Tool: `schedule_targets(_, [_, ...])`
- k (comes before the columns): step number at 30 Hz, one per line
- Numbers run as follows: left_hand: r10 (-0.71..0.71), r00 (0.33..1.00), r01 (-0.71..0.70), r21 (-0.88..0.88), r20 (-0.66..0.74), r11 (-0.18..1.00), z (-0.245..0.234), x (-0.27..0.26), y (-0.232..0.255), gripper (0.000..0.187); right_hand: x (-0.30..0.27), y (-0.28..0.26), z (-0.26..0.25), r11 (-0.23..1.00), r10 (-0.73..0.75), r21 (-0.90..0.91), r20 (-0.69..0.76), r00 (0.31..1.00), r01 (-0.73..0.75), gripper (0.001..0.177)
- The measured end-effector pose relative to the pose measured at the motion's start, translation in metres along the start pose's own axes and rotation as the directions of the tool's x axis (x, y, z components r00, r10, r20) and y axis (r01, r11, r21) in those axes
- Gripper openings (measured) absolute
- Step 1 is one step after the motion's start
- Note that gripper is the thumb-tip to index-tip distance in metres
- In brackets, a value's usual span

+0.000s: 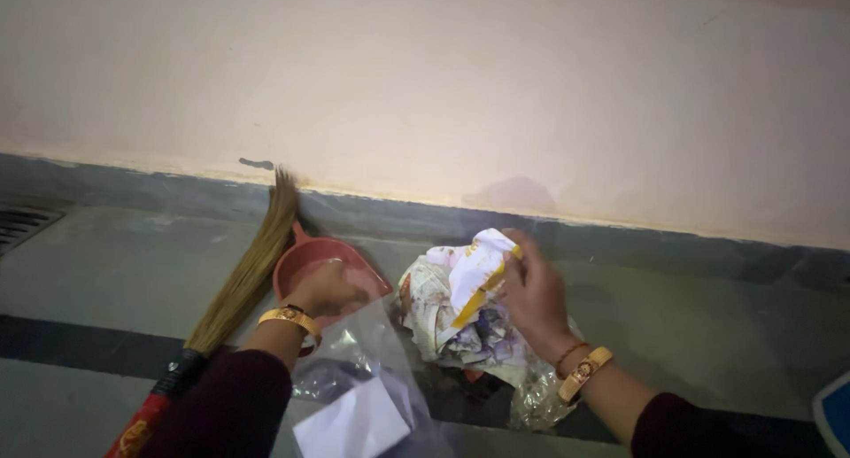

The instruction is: The person picks up various pieces of trash, including plastic bags and wrappers, from the floor and places them into a white plastic bag. After collecting the larger items, the person uses a broom and dustpan to sweep the remaining debris into the dustpan.

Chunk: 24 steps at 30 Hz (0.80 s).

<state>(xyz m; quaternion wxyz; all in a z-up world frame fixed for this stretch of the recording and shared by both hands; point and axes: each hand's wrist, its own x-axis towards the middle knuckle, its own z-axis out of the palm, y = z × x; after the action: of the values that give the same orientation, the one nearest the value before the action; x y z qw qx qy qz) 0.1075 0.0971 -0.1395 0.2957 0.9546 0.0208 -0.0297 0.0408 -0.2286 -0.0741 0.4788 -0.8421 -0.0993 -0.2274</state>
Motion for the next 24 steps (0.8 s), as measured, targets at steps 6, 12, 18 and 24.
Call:
schedule_targets(6, [0.236, 0.972, -0.235, 0.018, -0.004, 0.972, -0.024, -0.008, 0.028, 0.036, 0.01, 0.012, -0.008, 0.983, -0.168, 0.07, -0.06, 0.984, 0.172, 0.025])
schedule_targets(12, [0.508, 0.857, -0.515, -0.091, -0.09, 0.852, -0.083, -0.059, 0.091, 0.048, 0.022, -0.011, -0.021, 0.999, 0.035, 0.04, -0.12, 0.992, -0.03, 0.021])
schedule_targets(18, [0.699, 0.709, -0.688, 0.123, -0.097, 0.715, -0.097, -0.113, 0.094, 0.023, 0.035, -0.055, -0.038, 0.993, -0.105, 0.035, -0.232, 0.967, 0.116, 0.027])
schedule_targets(24, [0.706, 0.706, -0.672, 0.372, 0.062, 0.64, -0.069, -0.124, 0.061, 0.007, 0.033, -0.096, -0.034, 0.982, -0.063, 0.162, -0.201, 0.977, 0.097, 0.027])
